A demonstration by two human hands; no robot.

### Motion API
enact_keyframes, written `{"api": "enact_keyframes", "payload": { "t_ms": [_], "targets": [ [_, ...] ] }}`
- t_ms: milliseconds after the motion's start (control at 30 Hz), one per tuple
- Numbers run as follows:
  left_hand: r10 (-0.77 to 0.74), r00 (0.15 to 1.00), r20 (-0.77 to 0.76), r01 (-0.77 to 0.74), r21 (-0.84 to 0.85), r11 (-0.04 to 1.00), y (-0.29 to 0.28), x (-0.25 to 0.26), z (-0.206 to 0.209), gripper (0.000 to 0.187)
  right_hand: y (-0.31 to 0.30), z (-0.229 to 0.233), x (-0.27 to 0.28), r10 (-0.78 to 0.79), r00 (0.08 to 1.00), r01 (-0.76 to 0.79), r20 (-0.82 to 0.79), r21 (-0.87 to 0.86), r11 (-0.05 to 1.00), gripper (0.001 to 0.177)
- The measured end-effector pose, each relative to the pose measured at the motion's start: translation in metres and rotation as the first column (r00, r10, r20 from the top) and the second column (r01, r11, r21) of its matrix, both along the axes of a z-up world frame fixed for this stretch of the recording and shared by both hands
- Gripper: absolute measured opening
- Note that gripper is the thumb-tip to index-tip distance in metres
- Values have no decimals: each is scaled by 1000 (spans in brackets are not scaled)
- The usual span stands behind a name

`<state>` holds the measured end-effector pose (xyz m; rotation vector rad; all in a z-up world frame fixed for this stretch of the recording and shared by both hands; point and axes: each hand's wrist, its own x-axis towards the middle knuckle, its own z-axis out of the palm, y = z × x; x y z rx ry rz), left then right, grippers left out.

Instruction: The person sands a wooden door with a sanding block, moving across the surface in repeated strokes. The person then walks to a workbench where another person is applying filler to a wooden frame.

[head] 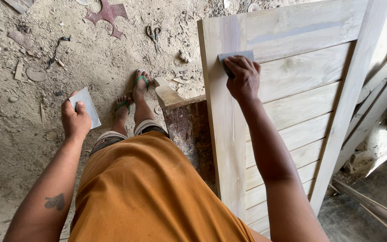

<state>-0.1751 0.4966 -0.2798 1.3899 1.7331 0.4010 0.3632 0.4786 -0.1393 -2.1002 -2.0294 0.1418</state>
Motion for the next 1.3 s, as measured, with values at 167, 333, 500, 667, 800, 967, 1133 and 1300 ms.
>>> {"api": "enact_keyframes", "payload": {
  "t_ms": [167,333,500,667,800,967,1133,1300],
  "targets": [
    [-42,997,-63,38,-59,998,-11,-27,-31,31,-44,-4,-8,-67,998,67,5,-70,995,37],
    [-63,949,-308,-38,-310,950,-23,-68,-46,37,-89,17,-29,-71,997,72,14,-147,987,40],
    [-9,942,-336,-67,-214,974,-29,-91,-42,35,-70,46,11,-168,980,113,-103,-408,906,38],
    [31,959,-283,-88,-190,978,-41,-99,-35,35,50,36,73,-103,987,101,-123,-25,995,30],
    [75,966,-246,-112,-137,984,-40,-98,-35,34,119,39,62,-287,956,276,-63,-137,951,14],
    [153,968,-200,-171,-72,983,-59,-106,-35,32,137,37,40,-347,938,336,-18,-210,918,10],
    [150,940,-305,-206,-159,966,-82,-120,-31,32,121,20,41,-138,990,136,11,-244,960,33],
    [131,940,-316,-213,-241,947,-88,-129,-36,34,82,17,36,86,995,-72,41,-265,962,41]
  ]
}}
